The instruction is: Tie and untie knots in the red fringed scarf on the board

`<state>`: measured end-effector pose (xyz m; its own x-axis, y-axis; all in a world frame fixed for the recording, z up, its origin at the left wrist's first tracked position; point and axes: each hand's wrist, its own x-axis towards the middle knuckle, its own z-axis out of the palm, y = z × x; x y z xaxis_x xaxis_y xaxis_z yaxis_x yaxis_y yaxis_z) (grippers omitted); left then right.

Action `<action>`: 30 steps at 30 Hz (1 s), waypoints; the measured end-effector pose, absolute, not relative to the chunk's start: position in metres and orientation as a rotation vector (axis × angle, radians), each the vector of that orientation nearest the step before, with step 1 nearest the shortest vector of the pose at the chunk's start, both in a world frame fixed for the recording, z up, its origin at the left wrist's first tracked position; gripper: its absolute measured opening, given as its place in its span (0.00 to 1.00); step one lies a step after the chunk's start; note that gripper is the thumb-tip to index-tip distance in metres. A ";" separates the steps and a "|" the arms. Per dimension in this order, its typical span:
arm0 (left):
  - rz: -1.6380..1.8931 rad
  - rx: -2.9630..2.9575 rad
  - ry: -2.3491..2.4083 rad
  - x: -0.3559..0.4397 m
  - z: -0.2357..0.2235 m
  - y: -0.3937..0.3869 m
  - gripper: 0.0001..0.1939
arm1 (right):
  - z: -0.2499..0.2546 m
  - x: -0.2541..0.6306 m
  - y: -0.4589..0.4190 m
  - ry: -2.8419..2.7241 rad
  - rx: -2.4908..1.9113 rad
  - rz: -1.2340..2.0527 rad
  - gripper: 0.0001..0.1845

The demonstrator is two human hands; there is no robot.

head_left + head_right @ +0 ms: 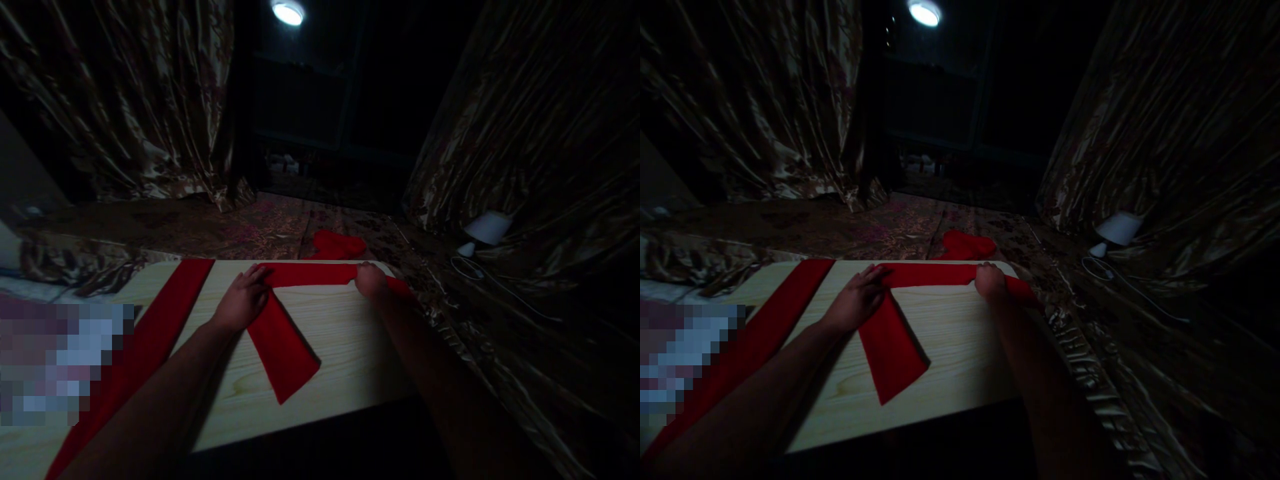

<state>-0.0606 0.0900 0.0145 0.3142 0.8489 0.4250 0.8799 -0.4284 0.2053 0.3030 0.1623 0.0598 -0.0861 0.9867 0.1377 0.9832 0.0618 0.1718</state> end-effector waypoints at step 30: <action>-0.848 -2.519 -1.679 -0.068 0.009 0.089 0.22 | 0.089 0.235 0.107 2.640 2.326 -1.512 0.19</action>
